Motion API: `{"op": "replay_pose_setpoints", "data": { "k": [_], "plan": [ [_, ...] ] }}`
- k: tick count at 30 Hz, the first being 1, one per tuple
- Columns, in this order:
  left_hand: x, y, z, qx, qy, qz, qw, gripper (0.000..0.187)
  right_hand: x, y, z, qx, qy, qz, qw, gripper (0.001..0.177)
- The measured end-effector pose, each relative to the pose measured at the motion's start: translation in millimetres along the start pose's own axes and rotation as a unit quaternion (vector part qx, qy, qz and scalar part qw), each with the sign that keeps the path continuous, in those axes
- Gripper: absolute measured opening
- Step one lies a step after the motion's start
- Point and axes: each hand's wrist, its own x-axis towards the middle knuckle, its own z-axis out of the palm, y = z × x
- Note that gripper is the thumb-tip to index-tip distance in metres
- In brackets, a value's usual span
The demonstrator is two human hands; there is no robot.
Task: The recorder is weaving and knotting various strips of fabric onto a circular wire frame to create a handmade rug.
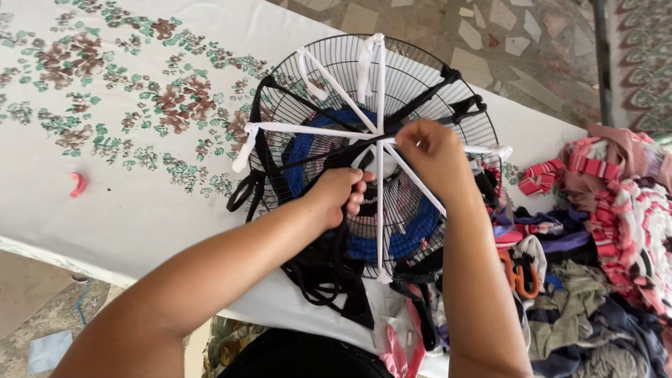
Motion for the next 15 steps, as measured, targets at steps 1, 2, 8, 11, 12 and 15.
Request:
{"op": "replay_pose_setpoints", "data": {
  "k": [1,2,8,11,12,15],
  "plan": [
    [16.2,2.8,-7.5,-0.074,0.040,-0.039,0.996,0.027,16.5,3.9,0.9,-0.044,0.034,-0.017,0.998,0.013],
    [30.2,4.7,-3.4,-0.070,0.038,-0.035,0.996,0.027,33.3,13.9,2.3,-0.043,0.039,-0.020,0.998,0.013],
    [99.9,-11.1,16.2,-0.033,0.147,-0.017,0.988,0.029,105.7,79.0,16.7,-0.174,0.065,-0.055,0.981,0.013],
    [111.3,-3.3,28.0,-0.049,0.186,0.012,0.981,0.021,116.6,73.7,14.5,-0.224,-0.034,-0.028,0.974,0.019],
    [107.7,4.1,35.4,-0.017,0.227,-0.020,0.974,0.023,118.0,69.8,11.7,-0.212,-0.094,0.002,0.973,0.022],
    [104.8,19.0,46.9,0.012,0.271,-0.011,0.962,0.029,125.9,67.2,6.8,-0.176,-0.208,0.051,0.961,0.026]
  ]
}}
